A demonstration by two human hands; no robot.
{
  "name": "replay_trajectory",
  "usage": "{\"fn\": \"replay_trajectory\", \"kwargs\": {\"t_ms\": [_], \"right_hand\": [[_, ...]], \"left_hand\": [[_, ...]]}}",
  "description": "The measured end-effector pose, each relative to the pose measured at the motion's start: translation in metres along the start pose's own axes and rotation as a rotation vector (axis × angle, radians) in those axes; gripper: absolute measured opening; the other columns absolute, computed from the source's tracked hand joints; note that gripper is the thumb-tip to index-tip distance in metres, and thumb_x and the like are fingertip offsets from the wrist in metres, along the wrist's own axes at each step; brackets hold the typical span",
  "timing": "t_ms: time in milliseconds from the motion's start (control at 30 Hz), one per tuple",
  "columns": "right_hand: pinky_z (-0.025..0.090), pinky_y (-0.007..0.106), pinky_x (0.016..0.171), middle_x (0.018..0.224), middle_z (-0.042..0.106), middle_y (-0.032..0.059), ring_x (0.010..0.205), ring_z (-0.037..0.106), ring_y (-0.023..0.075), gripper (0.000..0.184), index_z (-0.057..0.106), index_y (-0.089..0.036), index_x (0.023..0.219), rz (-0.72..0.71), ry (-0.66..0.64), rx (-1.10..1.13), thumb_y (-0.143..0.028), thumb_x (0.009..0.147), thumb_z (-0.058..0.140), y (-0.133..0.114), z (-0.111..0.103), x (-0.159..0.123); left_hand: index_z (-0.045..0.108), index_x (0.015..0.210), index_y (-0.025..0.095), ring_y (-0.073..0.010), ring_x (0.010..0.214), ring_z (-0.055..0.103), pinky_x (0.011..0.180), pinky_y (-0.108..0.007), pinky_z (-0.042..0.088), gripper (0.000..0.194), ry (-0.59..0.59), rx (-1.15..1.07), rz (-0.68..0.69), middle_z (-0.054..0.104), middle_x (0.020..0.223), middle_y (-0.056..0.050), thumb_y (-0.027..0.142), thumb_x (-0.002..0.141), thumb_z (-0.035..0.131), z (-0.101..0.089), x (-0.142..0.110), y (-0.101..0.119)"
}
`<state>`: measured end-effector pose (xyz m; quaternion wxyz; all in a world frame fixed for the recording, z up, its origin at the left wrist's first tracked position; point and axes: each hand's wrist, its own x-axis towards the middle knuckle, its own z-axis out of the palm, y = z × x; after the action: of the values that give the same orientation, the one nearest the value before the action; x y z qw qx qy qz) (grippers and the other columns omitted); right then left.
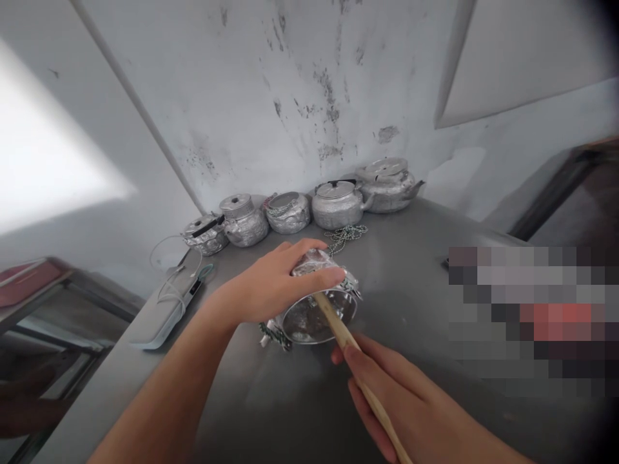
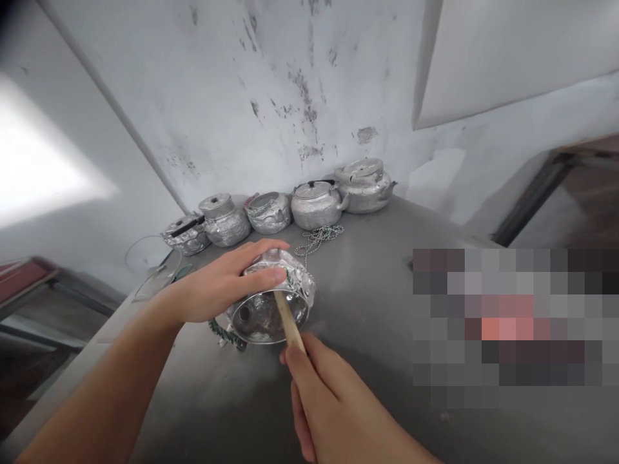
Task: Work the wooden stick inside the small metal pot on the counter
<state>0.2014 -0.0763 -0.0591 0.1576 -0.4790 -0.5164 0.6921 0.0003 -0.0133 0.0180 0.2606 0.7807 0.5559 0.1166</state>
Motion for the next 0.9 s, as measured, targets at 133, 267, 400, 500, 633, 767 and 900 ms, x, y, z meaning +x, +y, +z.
{"fn": "replay_trajectory", "kwargs": {"t_ms": [133,267,400,500,633,767,900], "right_hand": [[0.059,0.044,0.089,0.131,0.065,0.0095,0.105,0.068,0.0236,0.031,0.063,-0.021,0.128,0.019,0.006,0.013,-0.035,0.100,0.063,0.001,0.001,0.002],[0.059,0.033,0.072,0.101,0.072,0.0046,0.080,0.069,0.0167,0.024,0.066,-0.017,0.112,0.028,0.010,0.020,-0.037,0.102,0.059,0.003,0.002,0.005],[0.042,0.020,0.045,0.050,0.048,-0.0075,0.041,0.045,0.0093,0.044,0.057,-0.022,0.082,0.034,0.031,0.040,-0.048,0.108,0.033,0.001,0.003,0.006],[0.035,0.019,0.038,0.048,0.045,-0.0093,0.034,0.037,0.0078,0.044,0.052,-0.024,0.079,0.076,0.066,0.049,-0.054,0.105,0.032,-0.003,0.005,0.004],[0.033,0.019,0.035,0.046,0.045,-0.0094,0.031,0.038,0.0081,0.040,0.053,-0.024,0.081,0.122,0.089,0.029,-0.052,0.105,0.035,-0.004,0.008,-0.001],[0.033,0.018,0.034,0.047,0.045,-0.0092,0.031,0.037,0.0077,0.041,0.053,-0.024,0.081,0.145,0.088,0.050,-0.052,0.105,0.034,-0.004,0.008,-0.003],[0.031,0.017,0.034,0.045,0.043,-0.0094,0.032,0.033,0.0074,0.040,0.054,-0.024,0.083,0.193,0.101,0.089,-0.049,0.106,0.033,-0.010,0.009,-0.002]], "left_hand": [[0.044,0.151,0.037,-0.0355,0.136,0.045,0.111,-0.047,0.037,0.074,-0.004,-0.001,0.007,0.050,0.150,-0.004,0.081,0.092,0.045,0.000,0.000,0.000],[0.044,0.151,0.039,-0.0351,0.135,0.046,0.110,-0.047,0.037,0.074,-0.001,-0.006,-0.009,0.050,0.150,-0.003,0.082,0.091,0.045,0.000,0.000,0.001],[0.043,0.151,0.039,-0.0364,0.136,0.046,0.109,-0.048,0.038,0.075,0.000,0.003,-0.005,0.050,0.150,-0.004,0.083,0.090,0.044,0.000,0.000,0.000],[0.044,0.151,0.040,-0.0365,0.135,0.046,0.109,-0.048,0.038,0.074,0.002,0.004,-0.002,0.049,0.150,-0.004,0.082,0.090,0.045,0.001,0.001,-0.001],[0.044,0.152,0.038,-0.0365,0.136,0.046,0.109,-0.047,0.039,0.075,0.003,0.007,0.002,0.050,0.150,-0.004,0.082,0.091,0.045,0.000,0.001,-0.001],[0.044,0.152,0.037,-0.0363,0.137,0.045,0.109,-0.047,0.038,0.075,0.003,0.015,0.014,0.050,0.150,-0.004,0.081,0.091,0.045,0.000,0.001,0.000],[0.044,0.151,0.038,-0.0352,0.137,0.045,0.110,-0.047,0.038,0.074,0.003,0.005,0.009,0.050,0.150,-0.004,0.081,0.091,0.045,0.000,0.000,0.000]]}}
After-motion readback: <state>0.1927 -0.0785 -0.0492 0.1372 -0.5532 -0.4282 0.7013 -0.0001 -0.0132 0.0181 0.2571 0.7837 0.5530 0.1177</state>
